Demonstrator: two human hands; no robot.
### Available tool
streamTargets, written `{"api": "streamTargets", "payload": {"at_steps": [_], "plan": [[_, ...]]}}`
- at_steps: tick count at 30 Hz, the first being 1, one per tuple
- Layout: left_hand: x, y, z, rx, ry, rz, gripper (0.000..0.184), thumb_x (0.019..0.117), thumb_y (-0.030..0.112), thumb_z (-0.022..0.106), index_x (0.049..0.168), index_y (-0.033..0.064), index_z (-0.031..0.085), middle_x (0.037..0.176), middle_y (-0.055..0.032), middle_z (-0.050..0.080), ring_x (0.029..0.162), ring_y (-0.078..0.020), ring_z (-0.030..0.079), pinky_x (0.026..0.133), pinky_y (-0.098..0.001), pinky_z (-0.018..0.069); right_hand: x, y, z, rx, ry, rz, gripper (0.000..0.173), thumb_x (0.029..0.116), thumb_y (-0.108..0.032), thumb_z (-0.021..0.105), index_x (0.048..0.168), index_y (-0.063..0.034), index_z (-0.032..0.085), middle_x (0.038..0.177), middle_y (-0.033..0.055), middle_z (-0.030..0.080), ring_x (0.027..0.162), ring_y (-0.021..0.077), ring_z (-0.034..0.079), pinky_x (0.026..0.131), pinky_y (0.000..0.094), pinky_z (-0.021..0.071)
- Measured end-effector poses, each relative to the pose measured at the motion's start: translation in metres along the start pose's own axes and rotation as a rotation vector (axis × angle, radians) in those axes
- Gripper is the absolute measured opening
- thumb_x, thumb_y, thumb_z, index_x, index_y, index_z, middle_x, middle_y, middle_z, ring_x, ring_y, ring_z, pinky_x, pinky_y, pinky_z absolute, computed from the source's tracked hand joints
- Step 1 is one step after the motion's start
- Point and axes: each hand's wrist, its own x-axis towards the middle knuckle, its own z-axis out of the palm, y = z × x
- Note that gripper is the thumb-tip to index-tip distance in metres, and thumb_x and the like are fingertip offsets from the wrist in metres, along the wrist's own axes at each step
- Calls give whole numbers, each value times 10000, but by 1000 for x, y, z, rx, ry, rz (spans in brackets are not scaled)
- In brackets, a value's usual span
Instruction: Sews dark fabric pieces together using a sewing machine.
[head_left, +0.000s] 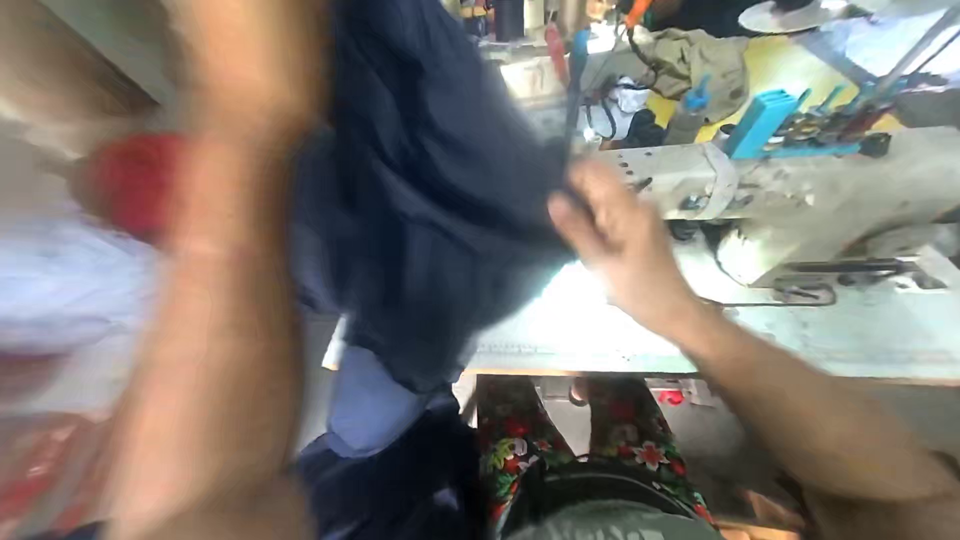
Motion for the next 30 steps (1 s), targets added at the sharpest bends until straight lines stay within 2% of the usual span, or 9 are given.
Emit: {"api": "streamTargets", "payload": {"at_steps": [1, 3, 6, 9, 13, 16, 19, 24, 30], "plan": [[19, -31, 40, -86, -105, 123, 232, 1006, 79, 586, 1178, -58, 661, 1094, -223, 675, 956, -237, 652, 896, -432, 520, -28, 28, 15, 45, -81, 153, 273, 1090, -264, 483, 1181, -30, 592, 710, 84, 609, 532, 192, 582, 472, 396, 496], [23, -66, 119, -307, -319, 85, 186, 961, 117, 678, 1092, -13, 706, 1012, -94, 712, 882, -96, 650, 845, -329, 539, -74, 78, 40, 169, -208, 467, 285, 1092, -263, 487, 1196, -28, 611, 759, 116, 646, 597, 218, 625, 576, 428, 545], [-11, -88, 209, -604, -541, -211, 181, 998, 53, 604, 1128, -58, 664, 1062, -136, 677, 929, -148, 622, 879, -375, 516, -110, 117, 55, 384, -247, 844, 266, 1092, -216, 488, 1181, -9, 628, 842, 63, 652, 678, 98, 619, 643, 278, 524], [-32, -83, 260, -633, -584, -395, 224, 1043, 121, 541, 1145, -50, 641, 1058, -161, 652, 938, -197, 607, 869, -422, 502, -124, 140, 50, 330, -300, 898, 294, 1085, -234, 493, 1159, -13, 673, 866, 60, 677, 748, 107, 641, 712, 323, 534], [-38, -68, 284, -343, -691, -271, 299, 1048, 114, 553, 1268, -78, 615, 1230, -283, 648, 1181, -391, 619, 1037, -550, 454, -127, 151, 31, 100, -517, 874, 346, 1083, -281, 498, 1205, -28, 701, 1037, 161, 717, 973, 275, 673, 899, 516, 499], [-44, -62, 297, -192, -757, -216, 284, 1042, 143, 584, 1223, -73, 619, 1136, -288, 672, 1104, -424, 651, 974, -582, 480, -119, 143, 21, -103, -669, 818, 332, 1078, -260, 517, 1221, -30, 708, 1089, 204, 724, 1045, 365, 675, 919, 580, 472], [-49, -63, 313, -147, -822, -162, 310, 1031, 150, 601, 1234, -83, 620, 1111, -290, 679, 1073, -427, 668, 955, -579, 499, -113, 142, 25, -262, -606, 672, 379, 1025, -274, 626, 1289, -4, 664, 1185, 232, 696, 1098, 417, 668, 924, 590, 495], [-53, -65, 320, -372, -804, -78, 260, 980, 112, 669, 1119, -105, 631, 1040, -252, 666, 973, -334, 654, 899, -495, 511, -86, 160, 56, -251, -216, 667, 527, 1008, -383, 646, 1273, 71, 622, 1090, 284, 694, 993, 473, 682, 818, 659, 510], [-64, -68, 289, -320, -513, 31, 181, 959, 60, 667, 978, -115, 709, 1008, -250, 674, 942, -335, 660, 869, -470, 517, -85, 158, 72, -39, -189, 774, 413, 1086, -297, 515, 1046, 72, 695, 800, 231, 654, 778, 398, 646, 742, 587, 497]]}}
